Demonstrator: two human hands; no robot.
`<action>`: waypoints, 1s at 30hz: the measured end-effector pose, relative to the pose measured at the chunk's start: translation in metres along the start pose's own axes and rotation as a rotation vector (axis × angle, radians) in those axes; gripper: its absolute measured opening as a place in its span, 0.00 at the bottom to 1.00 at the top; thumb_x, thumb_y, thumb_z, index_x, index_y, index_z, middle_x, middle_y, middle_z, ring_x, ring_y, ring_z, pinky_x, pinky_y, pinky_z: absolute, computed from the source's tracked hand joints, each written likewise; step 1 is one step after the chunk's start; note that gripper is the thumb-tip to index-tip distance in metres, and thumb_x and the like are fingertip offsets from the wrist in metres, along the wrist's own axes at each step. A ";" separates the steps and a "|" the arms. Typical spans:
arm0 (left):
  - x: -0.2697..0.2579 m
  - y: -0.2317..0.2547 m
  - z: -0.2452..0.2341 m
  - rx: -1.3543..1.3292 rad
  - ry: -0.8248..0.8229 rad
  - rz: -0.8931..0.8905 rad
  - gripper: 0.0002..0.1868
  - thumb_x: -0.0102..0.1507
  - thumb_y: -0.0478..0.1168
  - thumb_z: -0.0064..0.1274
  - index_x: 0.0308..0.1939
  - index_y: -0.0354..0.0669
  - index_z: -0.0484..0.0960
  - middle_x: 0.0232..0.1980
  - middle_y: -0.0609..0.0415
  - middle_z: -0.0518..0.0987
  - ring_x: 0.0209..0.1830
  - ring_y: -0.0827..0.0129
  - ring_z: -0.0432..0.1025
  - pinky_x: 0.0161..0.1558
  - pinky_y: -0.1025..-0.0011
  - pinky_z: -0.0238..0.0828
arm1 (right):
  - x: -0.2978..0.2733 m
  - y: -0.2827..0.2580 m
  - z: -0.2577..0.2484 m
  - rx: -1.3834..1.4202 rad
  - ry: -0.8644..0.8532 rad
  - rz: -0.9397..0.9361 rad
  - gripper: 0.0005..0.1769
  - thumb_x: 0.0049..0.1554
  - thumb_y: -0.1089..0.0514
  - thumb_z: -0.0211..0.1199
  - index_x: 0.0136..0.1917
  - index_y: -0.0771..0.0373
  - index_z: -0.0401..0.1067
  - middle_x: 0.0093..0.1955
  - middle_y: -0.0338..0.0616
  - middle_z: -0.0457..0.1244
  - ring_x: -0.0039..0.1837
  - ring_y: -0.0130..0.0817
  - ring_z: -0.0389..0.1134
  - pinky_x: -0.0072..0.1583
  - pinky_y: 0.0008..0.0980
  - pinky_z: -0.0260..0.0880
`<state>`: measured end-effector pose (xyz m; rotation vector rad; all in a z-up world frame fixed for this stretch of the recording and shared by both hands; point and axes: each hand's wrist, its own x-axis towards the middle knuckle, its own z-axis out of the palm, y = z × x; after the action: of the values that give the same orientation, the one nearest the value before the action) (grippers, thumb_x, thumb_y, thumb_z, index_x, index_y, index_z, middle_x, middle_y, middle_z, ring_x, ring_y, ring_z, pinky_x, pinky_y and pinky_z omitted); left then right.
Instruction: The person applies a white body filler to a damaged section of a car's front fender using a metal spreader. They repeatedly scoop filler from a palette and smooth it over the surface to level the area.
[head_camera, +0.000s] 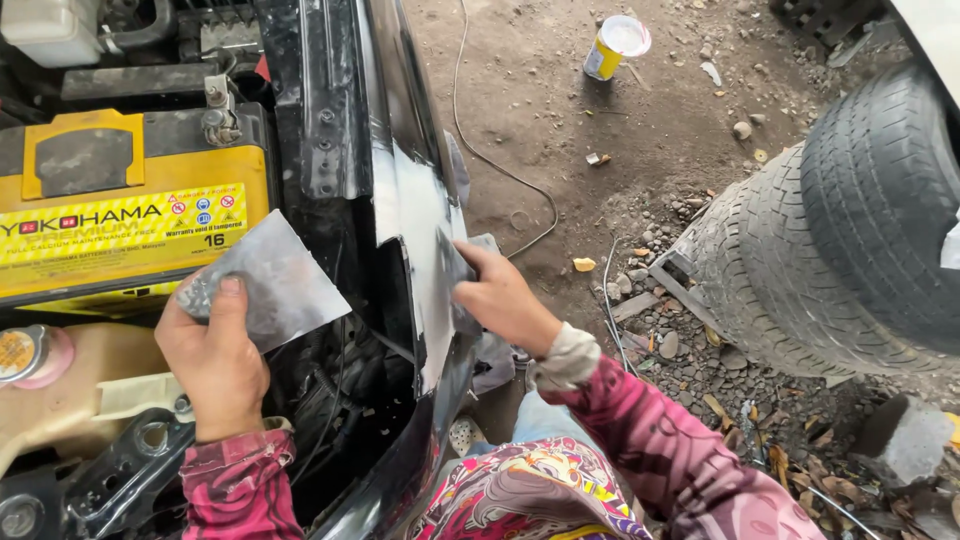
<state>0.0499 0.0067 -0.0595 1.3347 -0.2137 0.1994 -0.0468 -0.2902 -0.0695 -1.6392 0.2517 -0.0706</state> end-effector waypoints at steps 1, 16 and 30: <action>0.000 0.000 0.000 0.013 0.003 0.004 0.14 0.72 0.36 0.58 0.57 0.28 0.79 0.52 0.55 0.81 0.50 0.76 0.72 0.59 0.75 0.69 | -0.005 -0.001 -0.004 0.061 -0.044 -0.026 0.31 0.50 0.70 0.57 0.68 0.73 0.69 0.51 0.39 0.68 0.48 0.22 0.66 0.50 0.22 0.67; 0.003 -0.004 -0.004 -0.110 -0.022 -0.038 0.14 0.72 0.35 0.59 0.58 0.28 0.79 0.54 0.52 0.81 0.51 0.72 0.73 0.61 0.72 0.69 | -0.023 0.021 0.026 -0.156 0.099 -0.129 0.36 0.49 0.68 0.55 0.72 0.69 0.67 0.47 0.35 0.67 0.43 0.19 0.64 0.44 0.23 0.67; 0.001 0.002 -0.001 -0.079 -0.001 -0.042 0.13 0.70 0.35 0.58 0.56 0.29 0.79 0.53 0.54 0.81 0.49 0.74 0.73 0.58 0.74 0.71 | 0.031 0.019 -0.022 0.179 0.087 0.134 0.33 0.48 0.70 0.53 0.68 0.70 0.70 0.47 0.35 0.69 0.42 0.18 0.66 0.44 0.21 0.67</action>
<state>0.0507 0.0076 -0.0579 1.2596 -0.1926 0.1535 -0.0230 -0.3194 -0.0902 -1.4397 0.4102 -0.0610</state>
